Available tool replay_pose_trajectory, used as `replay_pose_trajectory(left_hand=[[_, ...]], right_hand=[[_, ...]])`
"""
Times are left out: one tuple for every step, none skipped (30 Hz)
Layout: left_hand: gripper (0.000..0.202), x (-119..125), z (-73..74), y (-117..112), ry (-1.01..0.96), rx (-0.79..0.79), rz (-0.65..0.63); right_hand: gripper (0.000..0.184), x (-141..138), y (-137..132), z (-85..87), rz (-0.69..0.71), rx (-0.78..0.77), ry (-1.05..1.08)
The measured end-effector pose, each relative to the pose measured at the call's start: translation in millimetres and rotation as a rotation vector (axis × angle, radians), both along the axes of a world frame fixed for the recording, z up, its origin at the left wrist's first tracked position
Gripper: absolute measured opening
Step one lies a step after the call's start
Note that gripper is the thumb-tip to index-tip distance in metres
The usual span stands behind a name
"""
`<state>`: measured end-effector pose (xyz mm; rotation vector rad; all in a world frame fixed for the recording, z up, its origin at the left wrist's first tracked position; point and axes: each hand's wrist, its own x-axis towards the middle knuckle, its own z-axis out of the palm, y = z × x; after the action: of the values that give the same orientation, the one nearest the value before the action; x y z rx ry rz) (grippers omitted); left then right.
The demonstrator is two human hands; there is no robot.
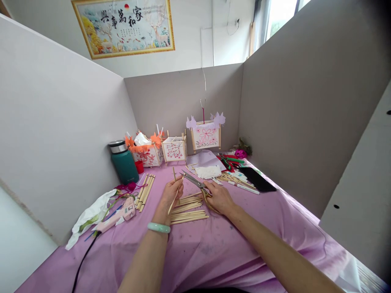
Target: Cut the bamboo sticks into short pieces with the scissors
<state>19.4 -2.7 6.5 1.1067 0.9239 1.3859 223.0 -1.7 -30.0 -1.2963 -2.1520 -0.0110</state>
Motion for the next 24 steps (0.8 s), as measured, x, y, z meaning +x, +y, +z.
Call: replay_pose_trajectory(left_hand=[[0.048,-0.1,0.2,-0.1,0.000,-0.001,-0.002],[0.049,-0.1,0.4,-0.3,-0.001,-0.001,-0.003],[0.049,-0.1,0.6,-0.4,-0.001,-0.002,-0.004],[0.049,0.0,0.8,-0.5,-0.001,-0.002,-0.005],[0.049,0.0,0.9,-0.6,-0.001,-0.001,-0.005],[0.049,0.1,0.9,-0.6,-0.002,-0.001,-0.004],[0.049,0.2,0.8,-0.6,-0.003,0.000,-0.002],[0.049,0.2,0.7,-0.6,-0.004,0.000,-0.001],[0.049,0.2,0.6,-0.5,-0.006,-0.001,-0.001],[0.049,0.0,0.4,-0.4,-0.007,-0.001,-0.001],[0.050,-0.2,0.3,-0.3,-0.009,-0.002,-0.001],[0.050,-0.5,0.2,-0.2,-0.010,-0.003,-0.002],[0.051,-0.9,0.2,-0.1,-0.011,-0.005,-0.005],[0.052,-1.4,0.2,0.1,-0.013,-0.007,-0.009],[0.053,-2.0,0.2,0.3,-0.015,-0.010,-0.014],[0.054,-2.5,0.2,0.5,-0.018,-0.011,-0.019],[0.055,-3.1,0.1,0.8,-0.022,-0.012,-0.021],[0.056,-3.6,0.0,1.1,-0.027,-0.011,-0.021],[0.056,-4.1,-0.1,1.5,-0.031,-0.009,-0.017],[0.056,-4.6,-0.5,2.0,-0.036,-0.006,-0.012],[0.056,-5.0,-0.9,2.5,-0.041,-0.005,-0.007],[0.055,-5.4,-1.5,3.0,-0.046,-0.004,-0.003],[0.054,-5.7,-2.2,3.6,-0.051,-0.004,0.000],[0.052,-6.0,-2.8,4.1,-0.055,-0.004,0.003]], right_hand=[[0.042,0.2,0.5,-0.3,0.005,0.003,0.003],[0.042,0.3,0.9,-0.4,0.007,0.005,0.003],[0.041,0.5,1.2,-0.5,0.009,0.005,0.002],[0.041,0.6,1.4,-0.5,0.009,0.005,0.002],[0.041,0.7,1.5,-0.4,0.008,0.005,0.002],[0.041,0.9,1.6,-0.3,0.008,0.004,0.001],[0.041,1.0,1.6,-0.1,0.010,0.003,0.001],[0.041,1.2,1.6,0.0,0.012,0.001,0.000],[0.041,1.4,1.6,0.2,0.015,0.000,-0.001],[0.040,1.6,1.6,0.5,0.019,-0.002,-0.002],[0.040,1.8,1.7,0.7,0.023,-0.005,-0.003],[0.039,2.1,1.8,1.0,0.029,-0.008,-0.004],[0.037,2.4,1.9,1.3,0.035,-0.011,-0.006],[0.034,2.8,2.0,1.5,0.041,-0.014,-0.008],[0.032,3.3,2.2,1.8,0.046,-0.018,-0.010],[0.030,3.8,2.3,2.0,0.049,-0.021,-0.012],[0.028,4.3,2.4,2.1,0.050,-0.022,-0.012],[0.028,4.8,2.5,2.1,0.049,-0.023,-0.012],[0.030,5.3,2.4,2.1,0.043,-0.023,-0.010],[0.032,5.6,2.2,2.0,0.032,-0.020,-0.004],[0.035,5.7,1.9,1.9,0.017,-0.015,0.003],[0.039,5.6,1.5,1.7,0.002,-0.008,0.009],[0.042,5.3,0.9,1.5,-0.012,-0.001,0.011],[0.046,4.9,0.1,1.4,-0.023,0.006,0.010]])
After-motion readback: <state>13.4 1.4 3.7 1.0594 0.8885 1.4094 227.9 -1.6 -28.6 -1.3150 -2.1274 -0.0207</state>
